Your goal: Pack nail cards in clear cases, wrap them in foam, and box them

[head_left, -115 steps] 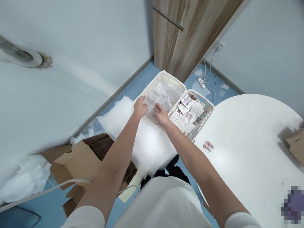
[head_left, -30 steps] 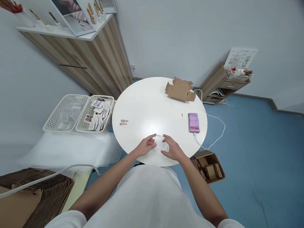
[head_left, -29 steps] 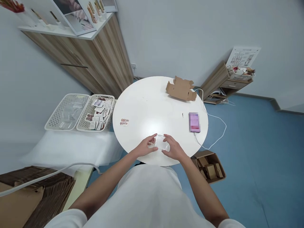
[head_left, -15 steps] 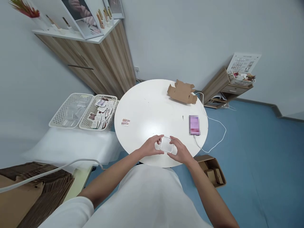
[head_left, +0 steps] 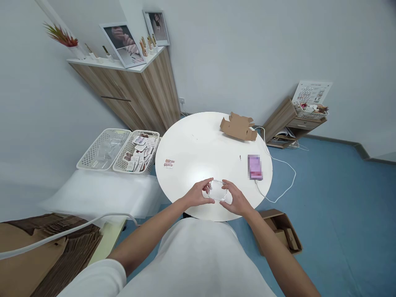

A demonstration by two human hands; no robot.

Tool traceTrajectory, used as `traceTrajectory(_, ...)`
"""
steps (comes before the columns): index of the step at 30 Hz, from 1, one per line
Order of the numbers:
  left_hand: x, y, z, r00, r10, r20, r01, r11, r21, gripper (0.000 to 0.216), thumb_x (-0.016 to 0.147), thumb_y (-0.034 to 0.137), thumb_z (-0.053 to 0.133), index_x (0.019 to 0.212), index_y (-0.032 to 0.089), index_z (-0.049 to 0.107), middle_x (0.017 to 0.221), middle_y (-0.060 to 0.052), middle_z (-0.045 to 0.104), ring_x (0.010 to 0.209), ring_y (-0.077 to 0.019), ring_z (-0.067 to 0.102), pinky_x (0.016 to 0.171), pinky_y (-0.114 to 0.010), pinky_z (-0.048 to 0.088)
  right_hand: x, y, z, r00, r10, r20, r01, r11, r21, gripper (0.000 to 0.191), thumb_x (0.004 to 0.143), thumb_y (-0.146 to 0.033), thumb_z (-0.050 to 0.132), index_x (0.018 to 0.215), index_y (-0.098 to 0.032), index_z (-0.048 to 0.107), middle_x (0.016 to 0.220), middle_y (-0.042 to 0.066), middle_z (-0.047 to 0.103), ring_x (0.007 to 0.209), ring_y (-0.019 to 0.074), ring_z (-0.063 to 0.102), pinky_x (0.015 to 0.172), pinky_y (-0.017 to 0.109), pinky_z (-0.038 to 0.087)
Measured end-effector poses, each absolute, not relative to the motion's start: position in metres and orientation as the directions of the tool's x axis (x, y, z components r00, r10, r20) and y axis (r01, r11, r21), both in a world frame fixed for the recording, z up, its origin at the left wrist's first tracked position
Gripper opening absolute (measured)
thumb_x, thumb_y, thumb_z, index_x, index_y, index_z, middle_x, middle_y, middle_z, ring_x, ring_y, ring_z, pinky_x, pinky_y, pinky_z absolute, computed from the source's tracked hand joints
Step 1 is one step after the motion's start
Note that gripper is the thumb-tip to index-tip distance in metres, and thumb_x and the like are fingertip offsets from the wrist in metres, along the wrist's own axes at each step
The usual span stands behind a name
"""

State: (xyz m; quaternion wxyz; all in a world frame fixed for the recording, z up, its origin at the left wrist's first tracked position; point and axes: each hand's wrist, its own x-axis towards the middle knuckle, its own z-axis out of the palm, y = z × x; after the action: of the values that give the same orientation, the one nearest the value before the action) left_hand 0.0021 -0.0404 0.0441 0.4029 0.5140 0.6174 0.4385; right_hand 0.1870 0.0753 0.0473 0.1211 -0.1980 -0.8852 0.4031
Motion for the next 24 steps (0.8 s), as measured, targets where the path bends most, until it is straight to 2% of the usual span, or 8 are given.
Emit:
traceTrajectory(11,0.016,-0.043,0.051,-0.153,0.988,-0.035,0.235,0.07,0.969,0.074,0.057,0.029,0.073,0.123,0.024,0.04,0.089,-0.001,0.052,0.076,-0.0129,0.051,0.074,-0.03,0.045,0.193,0.079,0.057,-0.876,0.478,0.056,0.2,0.466,-0.862,0.047,0.056,-0.024,0.069,0.1,-0.024,0.051,0.122,0.01,0.047,0.114,0.0257,0.045,0.088,0.041,0.042)
traceTrajectory(16,0.021,-0.041,0.053,-0.15,0.988,-0.046,0.189,0.075,0.979,0.074,0.058,0.029,0.073,0.124,0.024,0.039,0.09,-0.002,0.052,0.076,-0.0129,0.051,0.073,-0.03,0.045,0.197,0.082,0.057,-0.866,0.496,0.06,0.139,0.354,-0.925,0.046,0.055,-0.024,0.071,0.097,-0.023,0.053,0.121,0.01,0.047,0.109,0.0236,0.049,0.083,0.035,0.046)
traceTrajectory(24,0.033,-0.037,0.054,-0.167,0.983,-0.077,0.082,0.092,0.992,0.074,0.058,0.03,0.074,0.123,0.023,0.039,0.093,-0.003,0.052,0.077,-0.0125,0.052,0.072,-0.029,0.045,0.204,0.089,0.05,-0.87,0.49,0.056,0.075,0.243,-0.967,0.045,0.054,-0.022,0.074,0.095,-0.022,0.056,0.12,0.01,0.046,0.104,0.0216,0.052,0.085,0.035,0.046)
